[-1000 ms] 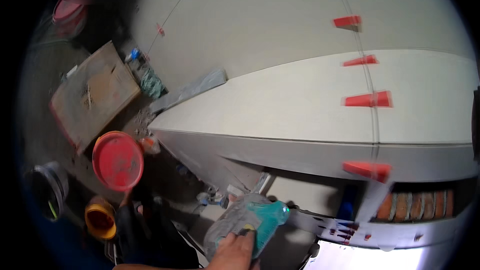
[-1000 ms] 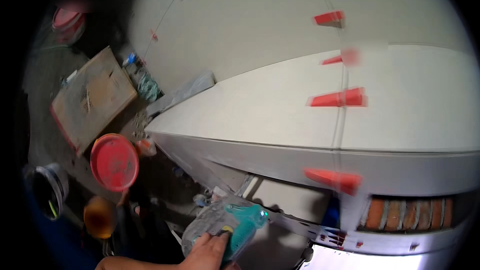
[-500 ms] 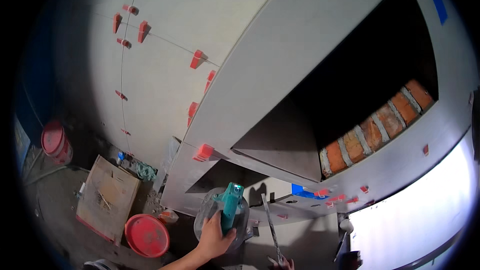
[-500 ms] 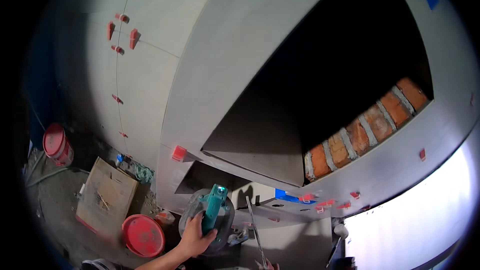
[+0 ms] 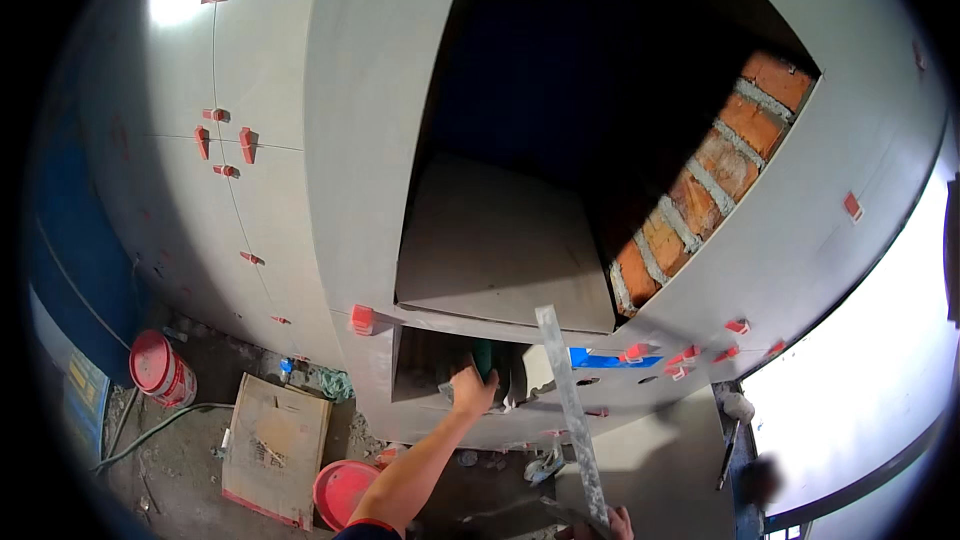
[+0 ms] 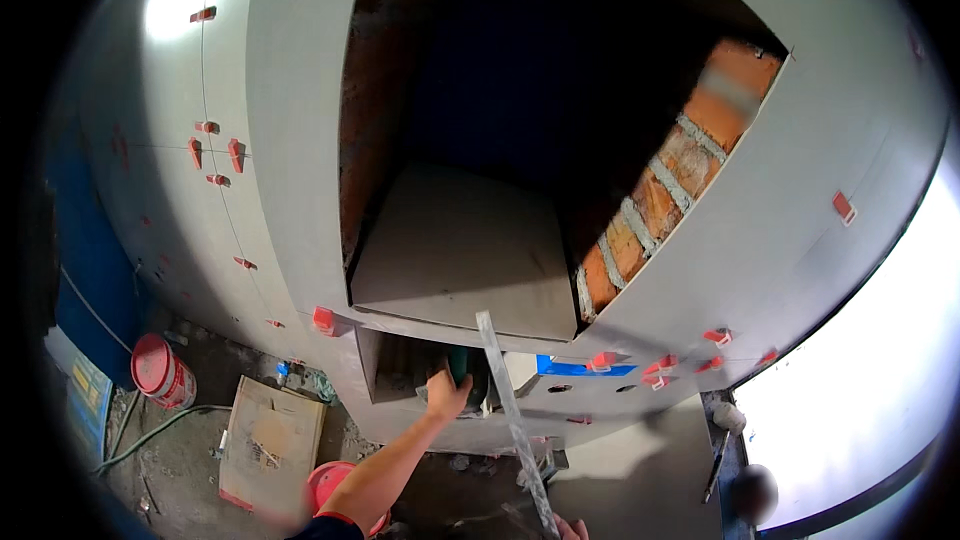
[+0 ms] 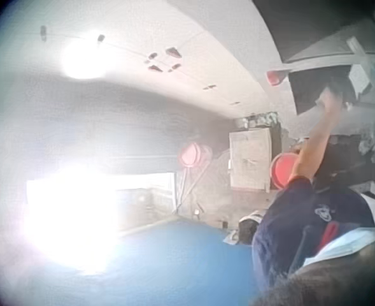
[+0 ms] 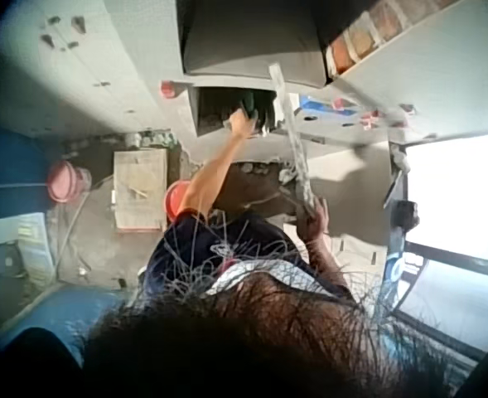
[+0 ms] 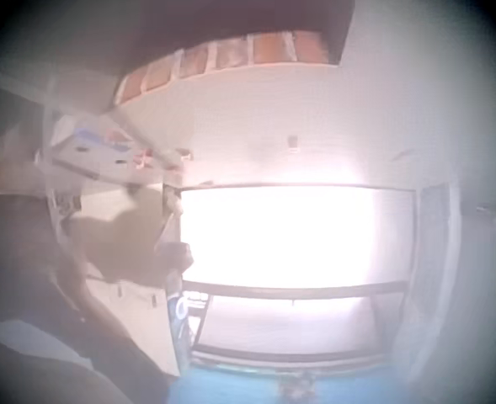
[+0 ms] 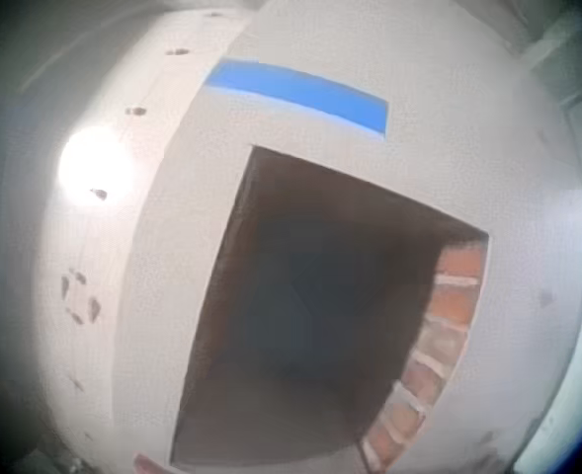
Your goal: The person places a tile inside a wall niche by hand, taps it with a rubber mallet, and uses a spirit level to check the alignment of the shelf tile.
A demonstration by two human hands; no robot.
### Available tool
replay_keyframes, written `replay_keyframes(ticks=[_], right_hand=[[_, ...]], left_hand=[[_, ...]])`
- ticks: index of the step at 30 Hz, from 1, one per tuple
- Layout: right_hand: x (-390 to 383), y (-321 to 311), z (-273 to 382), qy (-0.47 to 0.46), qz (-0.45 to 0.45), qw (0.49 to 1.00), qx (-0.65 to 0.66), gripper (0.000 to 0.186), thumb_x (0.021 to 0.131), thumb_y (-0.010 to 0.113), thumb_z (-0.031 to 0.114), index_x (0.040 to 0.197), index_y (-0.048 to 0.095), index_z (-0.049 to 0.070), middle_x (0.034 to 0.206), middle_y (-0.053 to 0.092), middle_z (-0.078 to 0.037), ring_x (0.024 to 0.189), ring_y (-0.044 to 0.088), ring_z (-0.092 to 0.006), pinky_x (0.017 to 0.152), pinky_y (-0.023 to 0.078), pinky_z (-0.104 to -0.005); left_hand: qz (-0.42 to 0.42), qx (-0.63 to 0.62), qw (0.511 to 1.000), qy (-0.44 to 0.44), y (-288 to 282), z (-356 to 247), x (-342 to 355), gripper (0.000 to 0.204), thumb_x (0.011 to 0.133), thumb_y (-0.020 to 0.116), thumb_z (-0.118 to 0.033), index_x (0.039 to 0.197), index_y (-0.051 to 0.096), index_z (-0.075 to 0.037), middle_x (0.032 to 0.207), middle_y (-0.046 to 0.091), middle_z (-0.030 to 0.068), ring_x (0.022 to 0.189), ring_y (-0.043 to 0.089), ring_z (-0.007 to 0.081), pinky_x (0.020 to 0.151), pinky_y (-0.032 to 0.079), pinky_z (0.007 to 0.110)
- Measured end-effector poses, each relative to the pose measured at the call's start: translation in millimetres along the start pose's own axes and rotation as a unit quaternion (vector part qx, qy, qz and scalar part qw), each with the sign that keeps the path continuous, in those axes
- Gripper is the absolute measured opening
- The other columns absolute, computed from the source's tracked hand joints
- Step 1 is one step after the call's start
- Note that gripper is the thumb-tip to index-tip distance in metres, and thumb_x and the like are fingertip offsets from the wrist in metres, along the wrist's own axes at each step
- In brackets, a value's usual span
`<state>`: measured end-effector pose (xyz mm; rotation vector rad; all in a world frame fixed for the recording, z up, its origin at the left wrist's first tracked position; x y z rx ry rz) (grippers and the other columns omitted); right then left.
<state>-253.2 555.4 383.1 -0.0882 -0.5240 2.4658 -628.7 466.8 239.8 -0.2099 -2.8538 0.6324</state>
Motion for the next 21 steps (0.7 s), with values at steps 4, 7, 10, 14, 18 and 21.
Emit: replay_keyframes(ticks=[4,7,10,14,18,21], right_hand=[[39.6,22.0,136.1,-0.360,-0.003,0.899,-0.249,0.016,0.087,0.059,0.015,0.087,0.069,0.002,0.067,0.066,-0.011,0.071,0.064,-0.0309,0.065,0.051,-0.0380],[69.3,31.1,144.0,-0.275,-0.077,0.947,-0.146,0.018,0.088,0.058,0.009,0.100,0.057,-0.003,0.075,0.066,-0.013,0.065,0.065,-0.0242,0.057,0.051,-0.0313],[102.7,46.6,165.5,-0.226,-0.038,0.973,-0.026,0.044,0.090,0.059,0.002,0.130,0.043,-0.008,0.092,0.062,-0.015,0.063,0.065,-0.0170,0.055,0.052,-0.0294],[146.9,65.9,169.1,-0.223,-0.026,0.975,-0.001,0.048,0.091,0.060,0.002,0.135,0.041,-0.005,0.117,0.056,-0.022,0.071,0.068,-0.0198,0.056,0.055,-0.0291],[171.5,73.5,184.5,-0.257,-0.041,0.965,-0.015,0.046,0.092,0.058,0.002,0.134,0.041,-0.005,0.117,0.055,-0.022,0.066,0.069,-0.0196,0.052,0.054,-0.0267],[185.3,72.8,180.2,-0.241,-0.064,0.965,-0.074,0.045,0.089,0.061,0.004,0.130,0.046,-0.004,0.112,0.059,-0.024,0.089,0.066,-0.0339,0.069,0.054,-0.0370]], left_hand=[[-0.009,-0.005,1.000,0.001,12.7,14.6,-2.4,0.064,0.080,0.068,-0.028,0.126,0.044,0.009,0.088,0.063,0.0332,0.088,0.061,0.0508,0.076,0.050,0.054],[-0.028,0.020,0.999,0.028,20.1,31.1,2.5,0.073,0.081,0.067,-0.029,0.136,0.036,0.007,0.110,0.058,0.0351,0.101,0.057,0.0510,0.086,0.048,0.053],[0.008,0.034,0.999,-0.002,36.9,27.2,3.0,0.078,0.080,0.067,-0.029,0.140,0.031,0.007,0.128,0.049,0.0331,0.118,0.048,0.0475,0.096,0.043,0.053],[-0.014,0.090,0.996,0.010,35.6,32.2,10.8,0.084,0.081,0.067,-0.035,0.142,0.028,0.007,0.127,0.052,0.0324,0.113,0.051,0.0510,0.097,0.043,0.051],[0.031,0.131,0.991,-0.003,32.5,30.8,10.5,0.084,0.081,0.066,-0.037,0.142,0.030,0.007,0.122,0.055,0.0312,0.113,0.051,0.0483,0.096,0.044,0.051],[0.069,0.117,0.991,-0.008,19.6,24.4,0.3,0.078,0.081,0.067,-0.037,0.140,0.037,0.005,0.116,0.057,0.0293,0.111,0.050,0.0470,0.096,0.042,0.051]])
Point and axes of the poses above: each hand's wrist, its own x-axis towards the middle knuckle, its own y-axis out of the palm, z = x × y, the point moved 7 cm from there along x, towards the middle knuckle
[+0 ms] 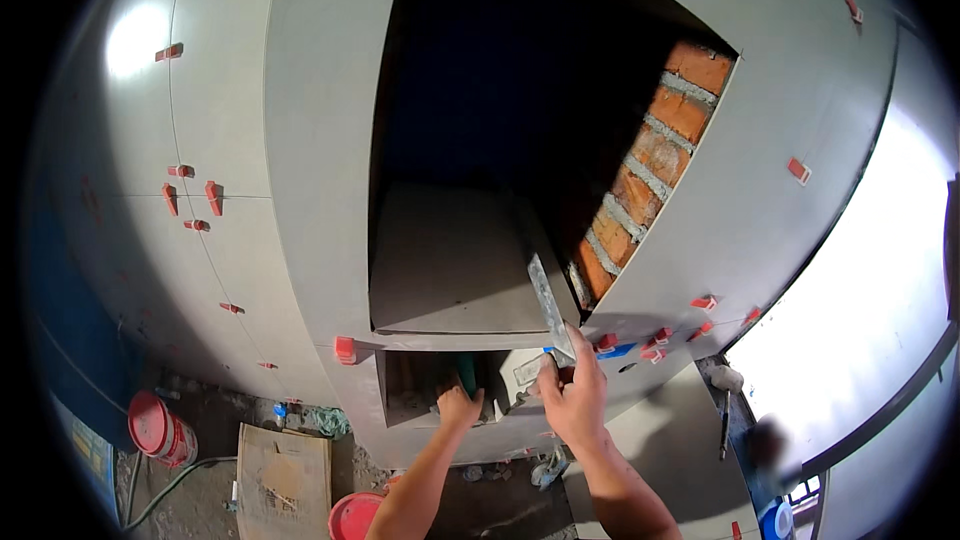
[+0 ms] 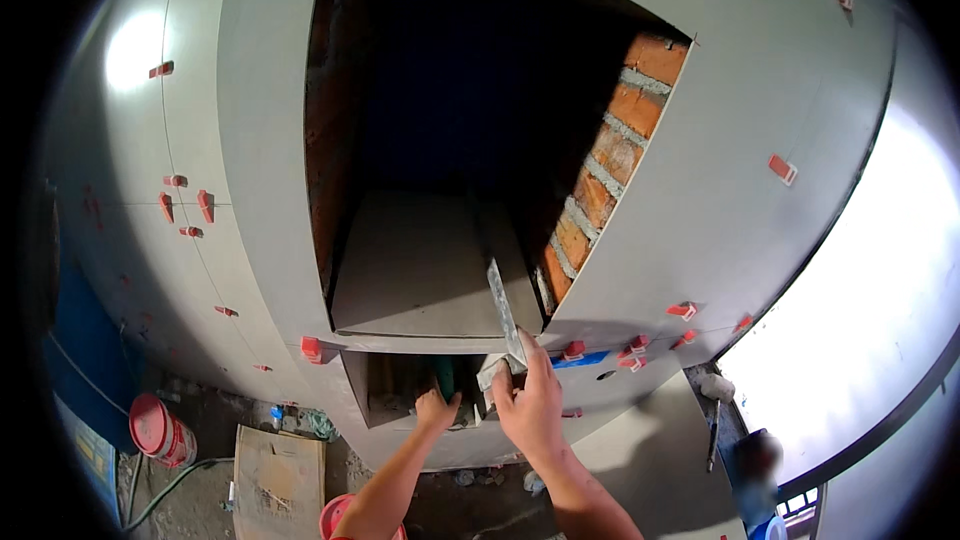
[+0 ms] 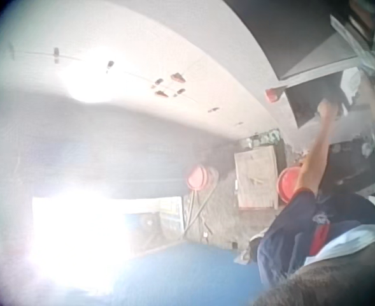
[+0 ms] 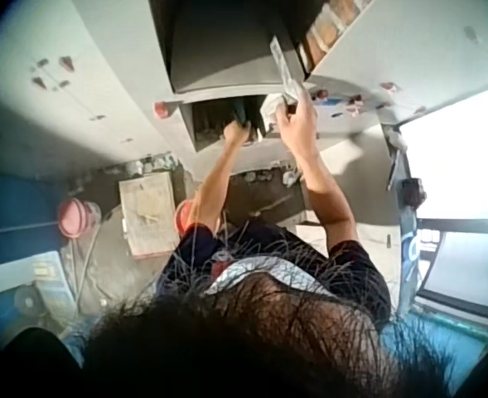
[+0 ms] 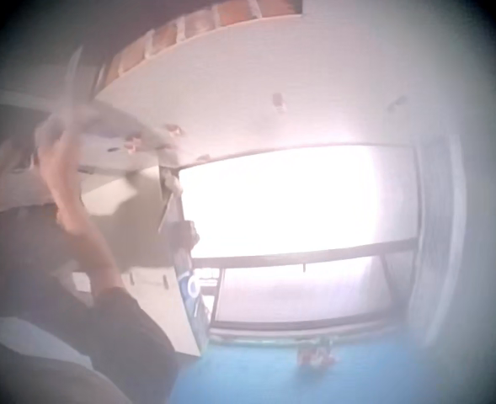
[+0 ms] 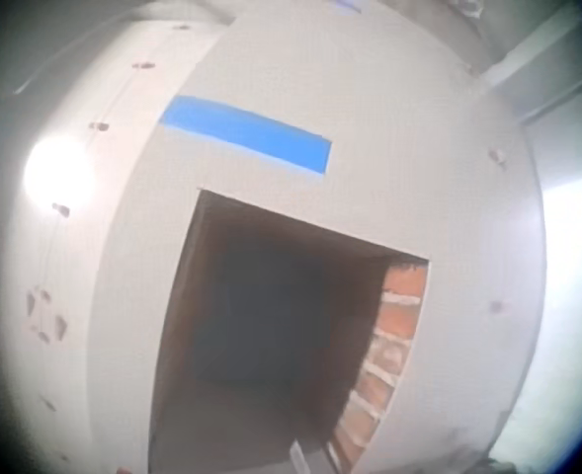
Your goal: The person places a tile inside a wall niche by hand, taps it with a rubber mallet, and uses a spirit level to check the alignment of the shelf tile.
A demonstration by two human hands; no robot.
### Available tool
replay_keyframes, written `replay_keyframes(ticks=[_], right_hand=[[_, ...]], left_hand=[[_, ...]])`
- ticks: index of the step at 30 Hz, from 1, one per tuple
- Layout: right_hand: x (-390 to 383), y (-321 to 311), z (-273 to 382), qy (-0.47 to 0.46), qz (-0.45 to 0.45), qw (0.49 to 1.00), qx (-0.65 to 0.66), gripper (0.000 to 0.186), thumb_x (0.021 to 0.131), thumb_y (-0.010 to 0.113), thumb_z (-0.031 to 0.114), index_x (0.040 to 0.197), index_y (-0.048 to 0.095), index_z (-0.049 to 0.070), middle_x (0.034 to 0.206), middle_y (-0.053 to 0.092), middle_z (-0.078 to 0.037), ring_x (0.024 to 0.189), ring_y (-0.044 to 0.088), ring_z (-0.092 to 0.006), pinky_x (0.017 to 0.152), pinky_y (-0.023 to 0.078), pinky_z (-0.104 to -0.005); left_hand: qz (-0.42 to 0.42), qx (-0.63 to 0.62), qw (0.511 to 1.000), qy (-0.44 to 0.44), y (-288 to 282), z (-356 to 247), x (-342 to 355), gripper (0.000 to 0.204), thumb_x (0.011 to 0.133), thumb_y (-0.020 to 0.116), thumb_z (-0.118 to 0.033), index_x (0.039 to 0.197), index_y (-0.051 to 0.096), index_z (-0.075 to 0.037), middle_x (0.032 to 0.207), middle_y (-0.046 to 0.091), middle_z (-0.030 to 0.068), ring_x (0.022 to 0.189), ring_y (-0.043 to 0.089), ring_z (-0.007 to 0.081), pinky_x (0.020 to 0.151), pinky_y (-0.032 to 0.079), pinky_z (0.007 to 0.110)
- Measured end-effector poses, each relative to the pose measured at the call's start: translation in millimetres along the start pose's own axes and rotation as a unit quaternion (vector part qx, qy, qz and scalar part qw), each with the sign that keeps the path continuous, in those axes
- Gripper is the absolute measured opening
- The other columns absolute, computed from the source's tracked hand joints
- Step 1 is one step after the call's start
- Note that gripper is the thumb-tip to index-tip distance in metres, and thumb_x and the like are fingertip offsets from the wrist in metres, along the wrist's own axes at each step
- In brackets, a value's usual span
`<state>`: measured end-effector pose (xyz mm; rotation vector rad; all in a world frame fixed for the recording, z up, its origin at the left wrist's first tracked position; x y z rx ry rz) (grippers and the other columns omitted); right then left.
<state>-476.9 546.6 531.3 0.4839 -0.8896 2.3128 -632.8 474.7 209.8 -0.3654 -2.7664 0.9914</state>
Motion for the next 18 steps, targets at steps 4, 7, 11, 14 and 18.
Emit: replay_keyframes(ticks=[4,7,11,14,18], right_hand=[[9.0,5.8,-3.1,-0.057,-0.025,0.998,-0.022,0.046,0.086,0.063,0.004,0.129,0.049,-0.002,0.108,0.061,-0.023,0.093,0.062,-0.0397,0.078,0.051,-0.0416],[13.3,4.9,-2.7,-0.045,-0.022,0.999,-0.022,0.046,0.086,0.063,0.004,0.129,0.049,0.000,0.109,0.061,-0.022,0.085,0.064,-0.0338,0.070,0.052,-0.0379],[16.0,7.3,1.4,-0.052,-0.038,0.997,-0.035,0.045,0.085,0.063,0.002,0.129,0.050,0.002,0.109,0.061,-0.020,0.075,0.065,-0.0258,0.062,0.053,-0.0341],[19.7,12.5,21.7,-0.079,-0.048,0.994,-0.053,0.045,0.086,0.061,0.000,0.129,0.049,0.001,0.106,0.061,-0.018,0.073,0.065,-0.0251,0.064,0.053,-0.0346],[18.3,20.4,19.9,-0.038,-0.019,0.999,-0.022,0.045,0.086,0.061,0.000,0.130,0.048,0.000,0.108,0.060,-0.018,0.074,0.066,-0.0266,0.065,0.054,-0.0357]], left_hand=[[-0.100,-0.045,0.991,0.071,-52.8,-22.5,-45.7,0.060,0.081,0.069,-0.027,0.128,0.049,0.005,0.112,0.055,0.0253,0.105,0.049,0.0446,0.095,0.039,0.052],[-0.136,-0.086,0.980,0.112,-64.4,-16.2,-100.0,0.050,0.081,0.069,-0.019,0.121,0.051,0.004,0.111,0.055,0.0233,0.104,0.048,0.0428,0.093,0.038,0.052],[-0.033,-0.080,0.993,0.081,-54.7,23.3,-176.6,0.045,0.079,0.070,-0.015,0.117,0.053,0.001,0.108,0.058,0.0189,0.104,0.049,0.0411,0.093,0.038,0.051],[-0.031,-0.048,0.996,0.062,-53.7,70.3,-228.1,0.036,0.075,0.070,-0.013,0.107,0.059,0.000,0.102,0.059,0.0180,0.101,0.052,0.0405,0.092,0.039,0.052],[0.034,0.012,0.998,0.050,-50.7,136.3,-282.2,0.042,0.086,0.063,-0.025,0.118,0.055,0.001,0.114,0.058,0.0276,0.109,0.052,0.0459,0.092,0.041,0.054]])
Point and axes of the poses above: each hand's wrist, its own x-axis towards the middle knuckle, its own y-axis out of the palm, z = x × y, the point moved 7 cm from there along x, towards the middle knuckle
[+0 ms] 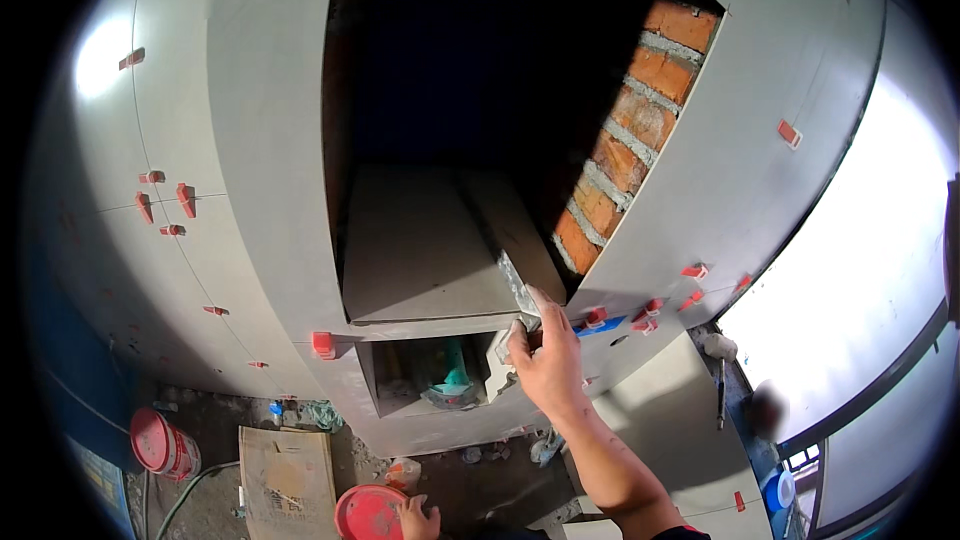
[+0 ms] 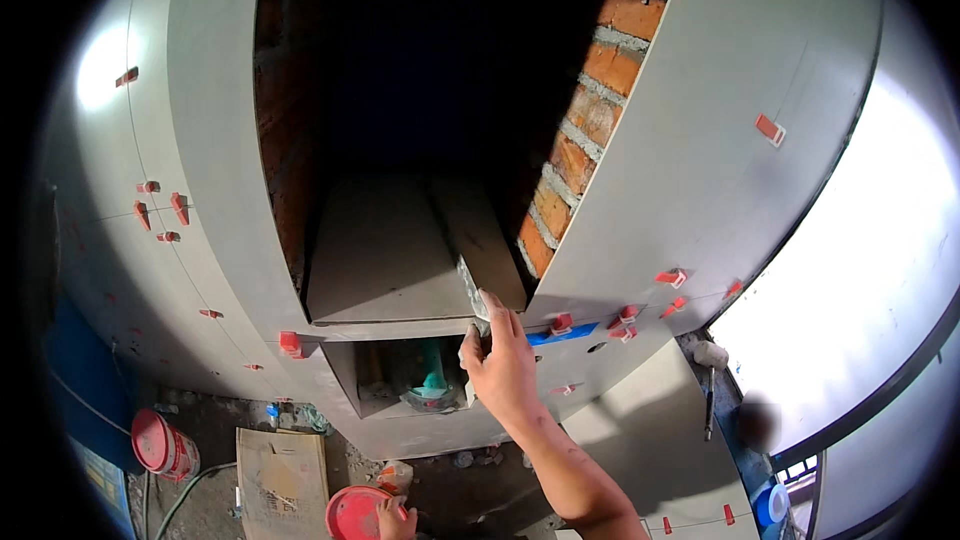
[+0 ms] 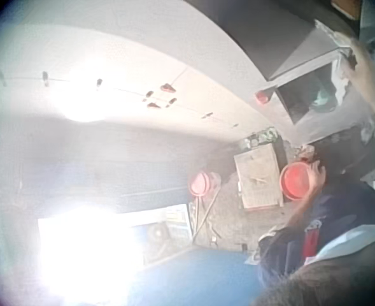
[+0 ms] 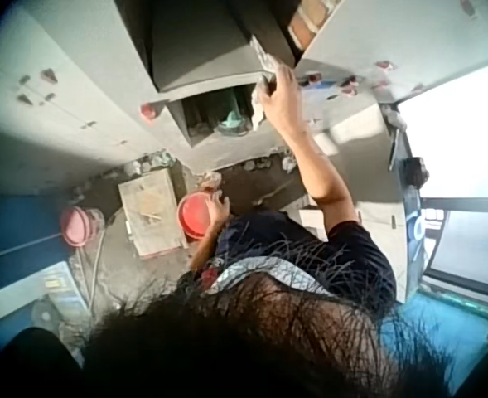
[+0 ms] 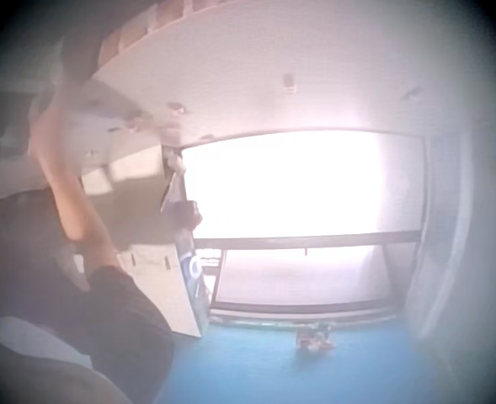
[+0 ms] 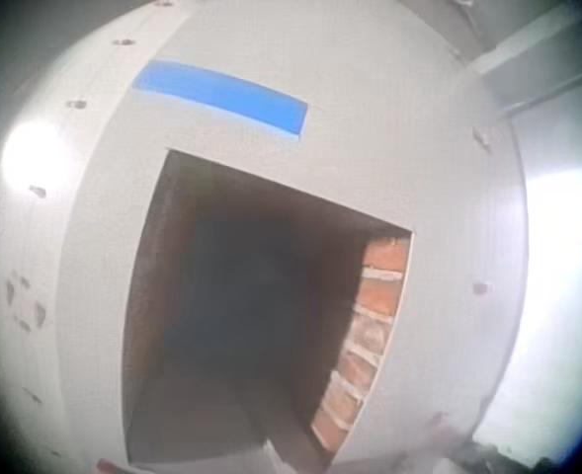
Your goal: The person places a tile inside a wall niche by hand, taps it with a rubber mallet, and uses a spirit level to check the alignment of the shelf tile.
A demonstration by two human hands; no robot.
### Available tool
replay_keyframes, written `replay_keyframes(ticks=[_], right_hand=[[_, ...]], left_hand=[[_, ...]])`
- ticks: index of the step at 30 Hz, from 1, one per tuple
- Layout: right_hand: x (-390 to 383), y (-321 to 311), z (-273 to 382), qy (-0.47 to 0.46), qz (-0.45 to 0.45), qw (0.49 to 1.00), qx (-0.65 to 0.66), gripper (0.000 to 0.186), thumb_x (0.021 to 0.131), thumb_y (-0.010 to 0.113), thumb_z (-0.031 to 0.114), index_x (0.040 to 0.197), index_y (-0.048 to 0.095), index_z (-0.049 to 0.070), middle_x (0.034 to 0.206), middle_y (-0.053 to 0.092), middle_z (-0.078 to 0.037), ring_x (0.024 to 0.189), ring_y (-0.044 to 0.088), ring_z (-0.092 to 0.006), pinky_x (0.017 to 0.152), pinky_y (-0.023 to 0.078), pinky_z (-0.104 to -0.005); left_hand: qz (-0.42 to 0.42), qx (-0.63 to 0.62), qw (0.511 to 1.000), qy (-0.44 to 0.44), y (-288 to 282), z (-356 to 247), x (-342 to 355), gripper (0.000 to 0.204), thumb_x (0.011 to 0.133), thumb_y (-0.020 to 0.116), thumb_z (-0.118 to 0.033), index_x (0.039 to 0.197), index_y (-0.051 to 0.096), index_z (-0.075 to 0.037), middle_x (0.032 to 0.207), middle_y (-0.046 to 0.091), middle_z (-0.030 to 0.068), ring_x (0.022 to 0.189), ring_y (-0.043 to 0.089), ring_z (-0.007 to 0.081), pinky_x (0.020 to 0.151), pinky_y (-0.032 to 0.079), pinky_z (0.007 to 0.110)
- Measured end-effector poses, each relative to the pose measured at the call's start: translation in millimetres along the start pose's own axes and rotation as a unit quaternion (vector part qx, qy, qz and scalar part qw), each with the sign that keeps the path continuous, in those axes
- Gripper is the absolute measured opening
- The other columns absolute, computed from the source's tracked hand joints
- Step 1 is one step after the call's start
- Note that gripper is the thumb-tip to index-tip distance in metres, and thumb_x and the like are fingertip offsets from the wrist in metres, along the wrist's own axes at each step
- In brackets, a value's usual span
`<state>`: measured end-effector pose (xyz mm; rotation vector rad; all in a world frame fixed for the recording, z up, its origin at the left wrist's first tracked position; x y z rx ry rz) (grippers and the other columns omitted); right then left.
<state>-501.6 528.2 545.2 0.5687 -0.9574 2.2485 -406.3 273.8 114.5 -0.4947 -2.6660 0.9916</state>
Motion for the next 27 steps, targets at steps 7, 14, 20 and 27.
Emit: replay_keyframes(ticks=[7,14,20,27], right_hand=[[-1.4,-3.6,-9.8,-0.033,-0.026,0.997,-0.065,0.045,0.086,0.060,0.002,0.129,0.049,-0.001,0.113,0.060,-0.022,0.095,0.062,-0.0388,0.080,0.052,-0.0429],[-2.1,3.4,-5.0,-0.019,-0.019,0.999,-0.046,0.046,0.086,0.059,0.001,0.130,0.049,-0.002,0.112,0.059,-0.023,0.095,0.062,-0.0383,0.077,0.053,-0.0414],[-4.5,-1.8,-15.8,0.014,-0.014,0.998,-0.060,0.046,0.085,0.060,0.001,0.130,0.050,-0.001,0.111,0.059,-0.023,0.091,0.062,-0.0377,0.073,0.053,-0.0398],[-4.6,1.9,-17.7,-0.047,-0.022,0.993,-0.105,0.049,0.088,0.057,-0.004,0.135,0.044,0.000,0.105,0.059,-0.016,0.063,0.064,-0.0185,0.054,0.051,-0.0279]], left_hand=[[0.076,0.011,0.991,-0.112,-5.9,45.0,-5.2,0.032,0.092,0.054,-0.025,0.112,0.058,-0.001,0.117,0.059,0.0233,0.108,0.053,0.0435,0.093,0.041,0.051],[-0.081,0.115,0.990,0.025,-11.6,39.7,34.6,0.037,0.086,0.058,-0.018,0.119,0.058,-0.001,0.118,0.058,0.0211,0.107,0.053,0.0419,0.093,0.044,0.050],[-0.046,-0.038,0.995,-0.080,-22.9,5.6,32.5,0.036,0.082,0.064,-0.017,0.115,0.060,-0.004,0.113,0.059,0.0223,0.104,0.053,0.0428,0.089,0.045,0.050],[-0.049,-0.042,0.997,-0.053,2.3,26.4,6.1,0.020,0.082,0.066,-0.018,0.097,0.063,-0.004,0.098,0.064,0.0211,0.092,0.058,0.0430,0.083,0.047,0.052]])
Point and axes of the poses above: each hand's wrist, its own x-axis towards the middle knuckle, its own y-axis out of the palm, z = x × y, the point moved 7 cm from there along x, towards the middle knuckle
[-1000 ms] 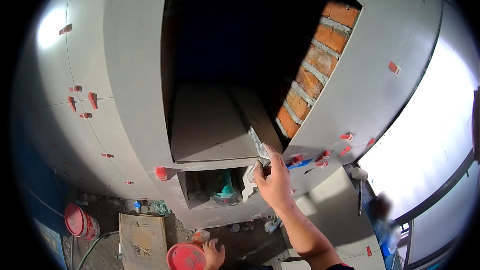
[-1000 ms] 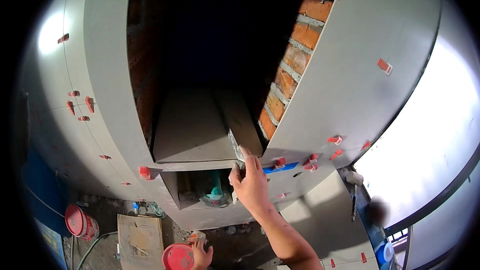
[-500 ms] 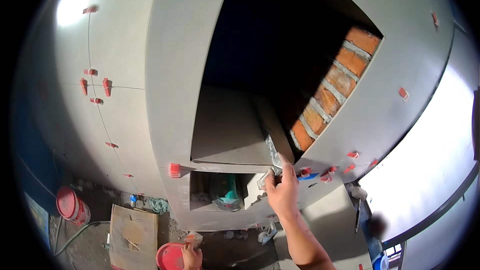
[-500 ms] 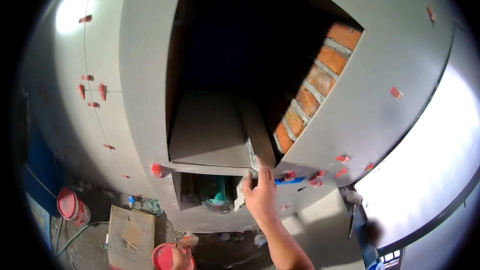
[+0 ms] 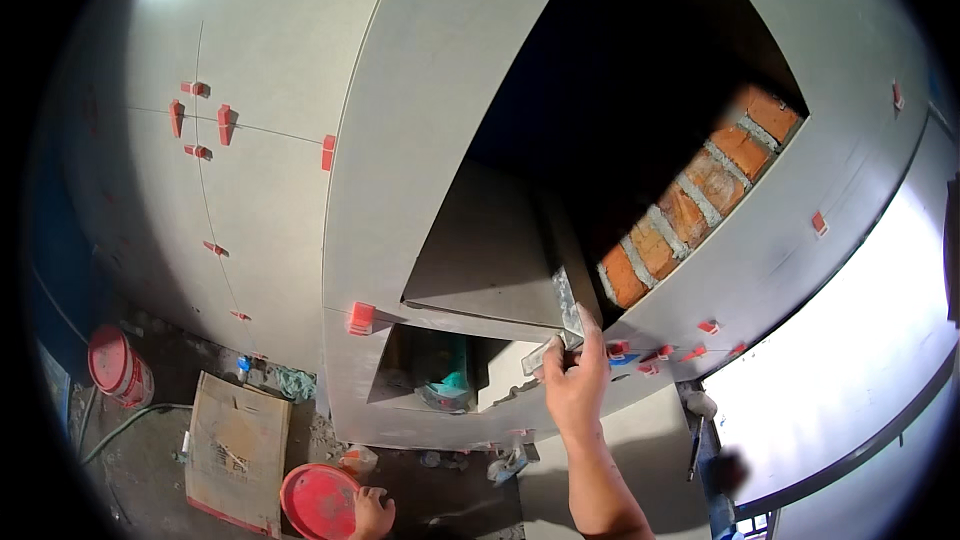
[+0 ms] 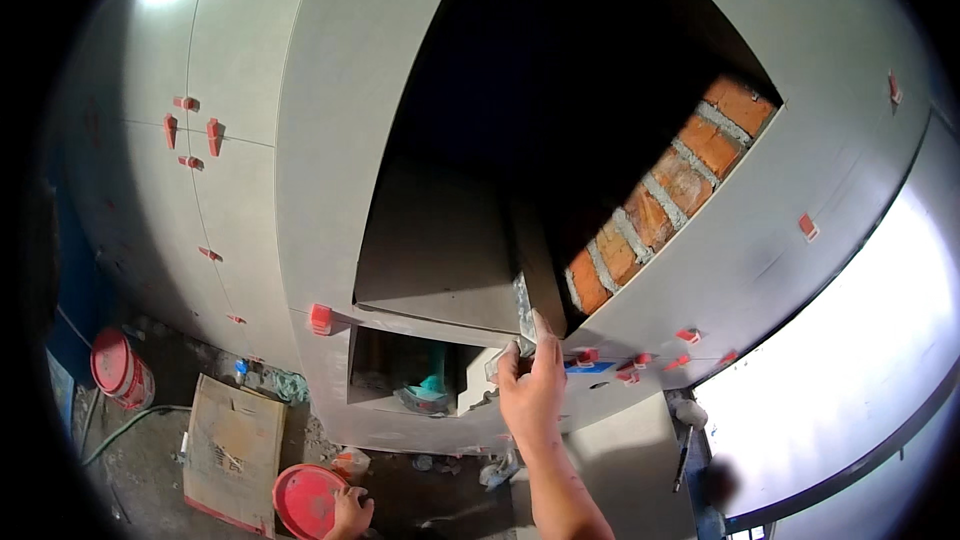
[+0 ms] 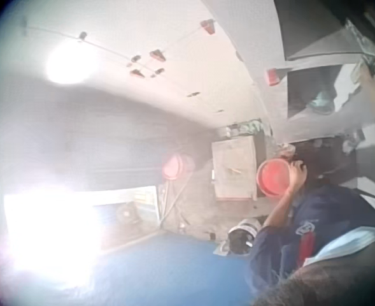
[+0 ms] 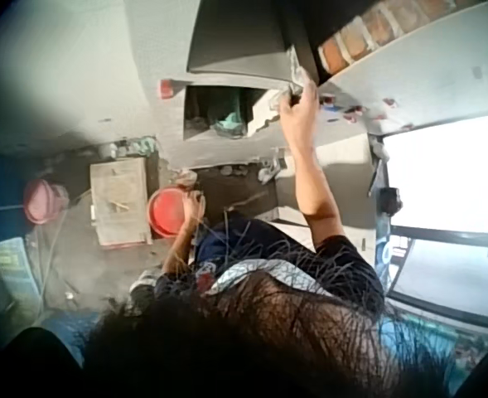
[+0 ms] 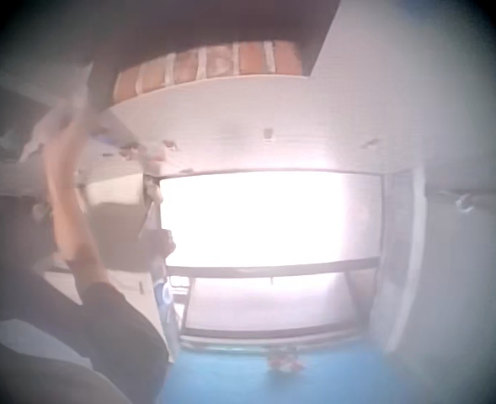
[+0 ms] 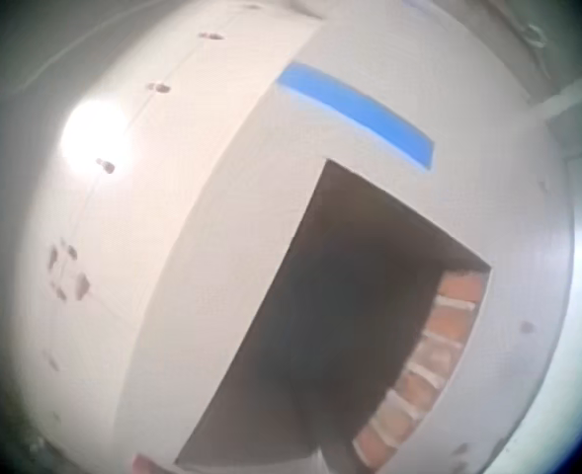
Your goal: The person places a tile inside a wall niche by hand, taps it with a rubber mallet, and uses a spirit level to check the alignment of the shelf tile.
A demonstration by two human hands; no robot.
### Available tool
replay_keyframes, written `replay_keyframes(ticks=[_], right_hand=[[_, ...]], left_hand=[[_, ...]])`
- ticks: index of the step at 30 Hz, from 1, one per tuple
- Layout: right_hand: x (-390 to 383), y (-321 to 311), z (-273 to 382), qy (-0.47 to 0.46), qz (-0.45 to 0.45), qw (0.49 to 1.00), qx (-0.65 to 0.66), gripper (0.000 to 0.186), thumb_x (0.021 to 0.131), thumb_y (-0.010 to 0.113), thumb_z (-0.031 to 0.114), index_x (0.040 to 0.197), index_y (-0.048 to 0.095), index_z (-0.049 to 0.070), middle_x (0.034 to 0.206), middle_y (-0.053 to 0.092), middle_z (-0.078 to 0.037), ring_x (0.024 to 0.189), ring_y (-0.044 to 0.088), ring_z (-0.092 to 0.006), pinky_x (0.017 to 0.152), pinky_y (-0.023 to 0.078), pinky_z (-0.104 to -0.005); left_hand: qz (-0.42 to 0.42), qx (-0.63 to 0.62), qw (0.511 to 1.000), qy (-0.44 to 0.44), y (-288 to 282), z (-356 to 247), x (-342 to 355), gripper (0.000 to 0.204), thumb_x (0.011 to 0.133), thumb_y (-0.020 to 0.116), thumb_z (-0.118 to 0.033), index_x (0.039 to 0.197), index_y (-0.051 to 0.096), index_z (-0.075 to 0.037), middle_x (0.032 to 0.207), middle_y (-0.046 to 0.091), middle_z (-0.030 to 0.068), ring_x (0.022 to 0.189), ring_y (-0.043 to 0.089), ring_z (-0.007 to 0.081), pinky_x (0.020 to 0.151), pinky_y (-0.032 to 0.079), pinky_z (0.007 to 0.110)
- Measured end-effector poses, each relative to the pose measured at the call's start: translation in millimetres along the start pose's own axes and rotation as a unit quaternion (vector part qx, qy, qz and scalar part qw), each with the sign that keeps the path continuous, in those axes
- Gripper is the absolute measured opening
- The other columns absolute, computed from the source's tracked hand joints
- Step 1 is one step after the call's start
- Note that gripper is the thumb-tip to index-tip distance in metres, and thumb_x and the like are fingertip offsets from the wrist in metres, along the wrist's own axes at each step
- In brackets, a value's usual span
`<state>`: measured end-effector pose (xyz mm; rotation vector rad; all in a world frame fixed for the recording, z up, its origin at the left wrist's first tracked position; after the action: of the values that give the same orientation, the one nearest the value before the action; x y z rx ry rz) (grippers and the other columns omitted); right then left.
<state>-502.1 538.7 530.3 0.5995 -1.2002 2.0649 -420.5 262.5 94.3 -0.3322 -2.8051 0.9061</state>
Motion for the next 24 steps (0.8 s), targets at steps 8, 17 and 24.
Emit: replay_keyframes(ticks=[8,17,24], right_hand=[[-18.3,0.4,5.6,0.064,-0.015,0.993,0.094,0.052,0.091,0.059,-0.001,0.136,0.034,-0.002,0.094,0.058,-0.013,0.067,0.064,-0.0157,0.059,0.052,-0.0249],[-27.3,2.0,-9.8,0.045,0.008,0.999,0.023,0.019,0.097,0.057,0.012,0.085,0.047,0.001,0.067,0.066,-0.008,0.058,0.064,-0.0131,0.060,0.051,-0.0276],[-26.0,1.1,-7.6,0.036,0.009,0.999,-0.014,0.017,0.097,0.057,0.011,0.086,0.048,0.001,0.066,0.065,-0.008,0.057,0.064,-0.0139,0.057,0.050,-0.0265]], left_hand=[[0.050,-0.022,0.995,-0.084,-10.0,6.3,1.0,0.024,0.081,0.067,-0.017,0.099,0.063,-0.002,0.100,0.063,0.0204,0.097,0.057,0.0405,0.086,0.044,0.050],[0.039,-0.039,0.987,-0.153,-5.3,23.3,1.8,0.026,0.076,0.069,-0.013,0.097,0.064,0.001,0.102,0.060,0.0209,0.106,0.052,0.0408,0.094,0.042,0.049],[0.104,-0.063,0.970,-0.209,3.4,34.0,0.2,0.028,0.079,0.067,-0.016,0.101,0.062,0.001,0.105,0.059,0.0207,0.109,0.049,0.0419,0.098,0.039,0.050]])
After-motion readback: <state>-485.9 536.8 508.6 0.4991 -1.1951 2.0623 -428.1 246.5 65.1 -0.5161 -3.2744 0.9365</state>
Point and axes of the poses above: each hand's wrist, its own x-axis towards the middle knuckle, its own y-axis out of the palm, z = x × y, the point moved 7 cm from there along x, towards the middle knuckle
